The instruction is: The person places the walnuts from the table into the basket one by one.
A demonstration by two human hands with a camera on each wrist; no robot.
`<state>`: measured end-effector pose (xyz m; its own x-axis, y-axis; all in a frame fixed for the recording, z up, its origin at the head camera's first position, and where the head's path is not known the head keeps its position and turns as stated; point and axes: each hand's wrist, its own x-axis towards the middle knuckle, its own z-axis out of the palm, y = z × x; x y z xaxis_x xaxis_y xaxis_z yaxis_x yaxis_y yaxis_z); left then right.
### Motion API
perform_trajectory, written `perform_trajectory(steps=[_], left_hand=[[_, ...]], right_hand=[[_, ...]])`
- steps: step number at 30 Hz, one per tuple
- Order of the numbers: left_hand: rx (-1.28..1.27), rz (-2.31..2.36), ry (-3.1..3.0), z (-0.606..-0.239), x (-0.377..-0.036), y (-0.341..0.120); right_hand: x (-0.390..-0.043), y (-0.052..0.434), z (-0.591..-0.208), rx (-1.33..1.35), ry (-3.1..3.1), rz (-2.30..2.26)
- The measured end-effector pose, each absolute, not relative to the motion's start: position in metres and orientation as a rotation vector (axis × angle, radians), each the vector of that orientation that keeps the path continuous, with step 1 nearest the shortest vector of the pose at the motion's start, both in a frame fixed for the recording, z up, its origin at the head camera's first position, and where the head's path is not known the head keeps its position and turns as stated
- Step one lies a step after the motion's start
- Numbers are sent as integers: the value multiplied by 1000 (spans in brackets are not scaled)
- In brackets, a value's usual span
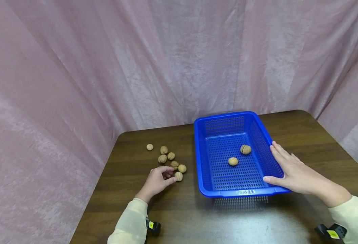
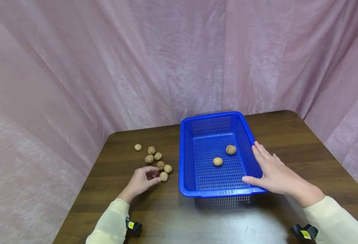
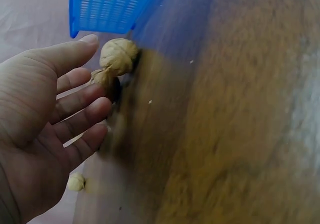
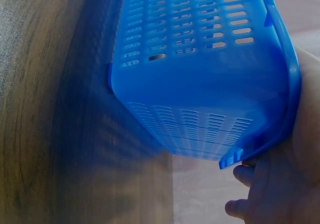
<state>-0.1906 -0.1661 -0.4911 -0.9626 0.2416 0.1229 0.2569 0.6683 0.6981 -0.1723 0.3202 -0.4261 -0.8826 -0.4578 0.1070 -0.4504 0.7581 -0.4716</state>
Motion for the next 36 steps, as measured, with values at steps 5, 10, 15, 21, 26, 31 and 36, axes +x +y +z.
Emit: perform_trajectory(steps=[5,10,15,21,26,31,36], left_hand=[[-447,-1150,-2865,-494,-192,-161],[-449,-1093,-2893,-496,-192,-157],[-439,-1020,-2917,-497,-193,-154],[-452,-934,-2927,-498,-194,-152],[-468,-892,-2921,-498,-194,-150],[-486,-863,-2912,-499,-194,-150],[-490,-870,-2886,-497,-193,-153]], right_hand=[[-171,320,-427,-765,2958,-746],[-170,319,-427,-799,3021,-646],[-171,319,-425,-818,3049,-570],[-170,319,-423,-811,3060,-528],[-170,319,-423,-797,3060,-529],[-170,319,-423,-791,3057,-544],[-170,319,-424,-799,3053,-558]])
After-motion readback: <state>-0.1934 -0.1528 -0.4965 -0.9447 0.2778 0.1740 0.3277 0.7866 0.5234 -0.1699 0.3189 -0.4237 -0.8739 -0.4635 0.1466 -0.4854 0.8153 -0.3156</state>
